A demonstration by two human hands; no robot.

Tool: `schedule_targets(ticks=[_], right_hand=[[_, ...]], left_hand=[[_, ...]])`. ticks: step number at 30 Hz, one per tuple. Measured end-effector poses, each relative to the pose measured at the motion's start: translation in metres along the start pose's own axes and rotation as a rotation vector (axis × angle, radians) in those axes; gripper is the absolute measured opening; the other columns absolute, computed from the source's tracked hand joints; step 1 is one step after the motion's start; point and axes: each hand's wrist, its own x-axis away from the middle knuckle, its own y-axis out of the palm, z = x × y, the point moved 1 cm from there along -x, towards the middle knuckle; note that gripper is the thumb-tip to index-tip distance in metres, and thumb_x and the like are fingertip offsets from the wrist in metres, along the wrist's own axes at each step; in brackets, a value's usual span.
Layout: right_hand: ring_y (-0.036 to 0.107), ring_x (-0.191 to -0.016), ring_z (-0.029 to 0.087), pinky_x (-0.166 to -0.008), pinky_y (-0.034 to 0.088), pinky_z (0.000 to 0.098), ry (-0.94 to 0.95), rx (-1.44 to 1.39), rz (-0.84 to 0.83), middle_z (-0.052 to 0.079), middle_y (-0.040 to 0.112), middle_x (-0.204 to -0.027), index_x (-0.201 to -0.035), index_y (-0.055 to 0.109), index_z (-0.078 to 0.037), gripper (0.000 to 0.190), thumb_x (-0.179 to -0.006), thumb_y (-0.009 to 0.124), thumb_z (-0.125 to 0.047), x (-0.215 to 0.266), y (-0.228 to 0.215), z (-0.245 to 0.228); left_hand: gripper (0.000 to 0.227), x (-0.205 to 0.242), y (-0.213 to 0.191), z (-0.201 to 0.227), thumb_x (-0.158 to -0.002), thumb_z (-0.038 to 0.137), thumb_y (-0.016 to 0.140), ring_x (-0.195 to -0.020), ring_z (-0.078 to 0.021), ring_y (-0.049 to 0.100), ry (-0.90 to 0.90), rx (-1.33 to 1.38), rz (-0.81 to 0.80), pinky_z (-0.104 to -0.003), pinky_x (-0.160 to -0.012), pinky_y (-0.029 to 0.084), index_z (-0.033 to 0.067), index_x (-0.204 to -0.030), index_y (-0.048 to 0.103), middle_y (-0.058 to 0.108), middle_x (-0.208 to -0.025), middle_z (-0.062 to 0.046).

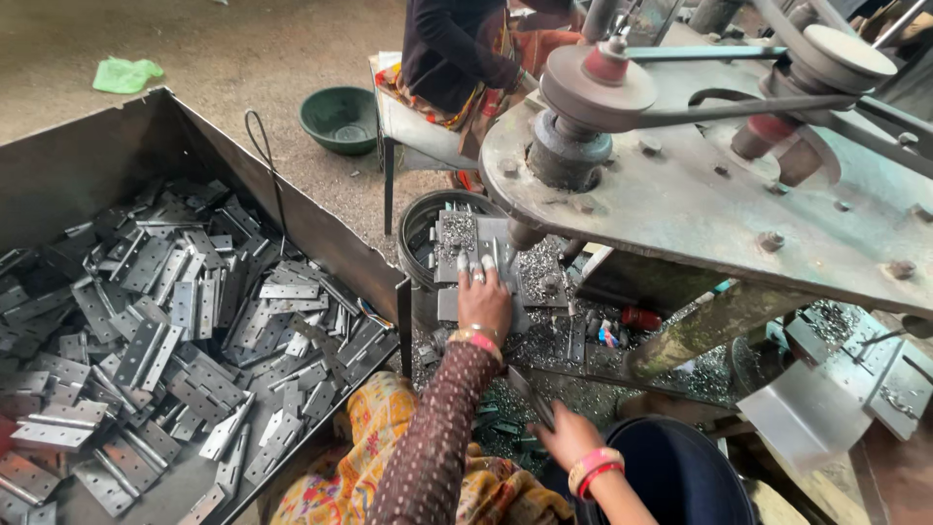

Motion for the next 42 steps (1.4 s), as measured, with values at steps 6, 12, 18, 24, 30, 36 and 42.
schedule_targets(ticks=[6, 12, 18, 24, 30, 36, 42], right_hand=[[0.070, -0.076, 0.043, -0.067, 0.054, 0.0538, -0.116, -0.097, 0.385, 0.020, 0.072, -0.078, -0.105, 0.061, -0.006, 0.045, -0.082, 0.071, -0.043, 0.017, 0.049, -0.010], [0.075, -0.078, 0.040, -0.075, 0.058, 0.0497, -0.014, -0.140, 0.006, 0.018, 0.076, -0.080, -0.103, 0.064, -0.008, 0.043, -0.086, 0.069, -0.047, 0.004, 0.036, -0.003], [0.071, -0.082, 0.042, -0.073, 0.056, 0.0529, -0.055, -0.004, 0.101, 0.021, 0.074, -0.083, -0.108, 0.061, -0.009, 0.048, -0.086, 0.068, -0.052, 0.010, 0.001, -0.008], [0.073, -0.081, 0.041, -0.072, 0.056, 0.0524, -0.004, 0.088, 0.207, 0.020, 0.074, -0.082, -0.108, 0.059, -0.009, 0.043, -0.096, 0.056, -0.050, 0.014, 0.068, 0.003], [0.074, -0.091, 0.040, -0.079, 0.058, 0.0496, -0.050, -0.103, 0.146, 0.018, 0.077, -0.092, -0.100, 0.072, -0.015, 0.049, -0.080, 0.071, -0.060, 0.003, 0.046, 0.012], [0.076, -0.089, 0.037, -0.082, 0.058, 0.0477, -0.037, -0.079, 0.163, 0.017, 0.078, -0.093, -0.106, 0.070, -0.014, 0.043, -0.081, 0.073, -0.049, -0.004, 0.063, 0.010], [0.079, -0.082, 0.039, -0.078, 0.063, 0.0471, -0.074, -0.111, -0.035, 0.021, 0.073, -0.089, -0.106, 0.065, -0.009, 0.045, -0.084, 0.079, -0.046, -0.039, 0.025, 0.011]], left_hand=[[0.030, -0.004, -0.003, -0.001, -0.102, 0.017, 0.050, -0.121, -0.0328, 0.060, -0.008, 0.033, -0.088, -0.052, -0.121, 0.028, 0.0016, -0.115, 0.073, 0.052, -0.146, -0.021], [0.031, 0.021, -0.001, -0.002, -0.098, 0.018, 0.052, -0.132, -0.0337, 0.052, 0.027, 0.082, 0.001, -0.053, -0.118, 0.030, 0.0018, -0.112, 0.074, 0.053, -0.144, -0.020], [0.030, -0.006, 0.009, -0.006, -0.095, 0.017, 0.054, -0.132, -0.0338, 0.053, -0.002, 0.122, 0.059, -0.053, -0.118, 0.031, 0.0032, -0.111, 0.075, 0.054, -0.144, -0.020], [0.035, 0.020, 0.002, -0.013, -0.094, 0.025, 0.055, -0.131, -0.0341, 0.053, 0.037, 0.167, 0.163, -0.055, -0.118, 0.028, 0.0020, -0.113, 0.073, 0.058, -0.138, -0.017], [0.029, 0.064, -0.041, -0.038, -0.100, 0.029, 0.058, -0.126, -0.0275, 0.056, 0.058, 0.407, 0.263, -0.054, -0.119, 0.031, 0.0071, -0.113, 0.071, 0.064, -0.131, -0.010], [0.031, 0.151, -0.035, -0.100, -0.098, 0.028, 0.063, -0.118, -0.0272, 0.061, -0.198, 0.336, 0.630, -0.049, -0.112, 0.039, 0.0105, -0.123, 0.066, 0.065, -0.128, -0.009], [0.022, 0.212, 0.037, -0.255, -0.101, 0.031, 0.058, -0.109, -0.0332, 0.061, -0.813, 0.162, 0.405, -0.047, -0.095, 0.047, 0.0123, -0.109, 0.067, 0.064, -0.124, -0.012]])
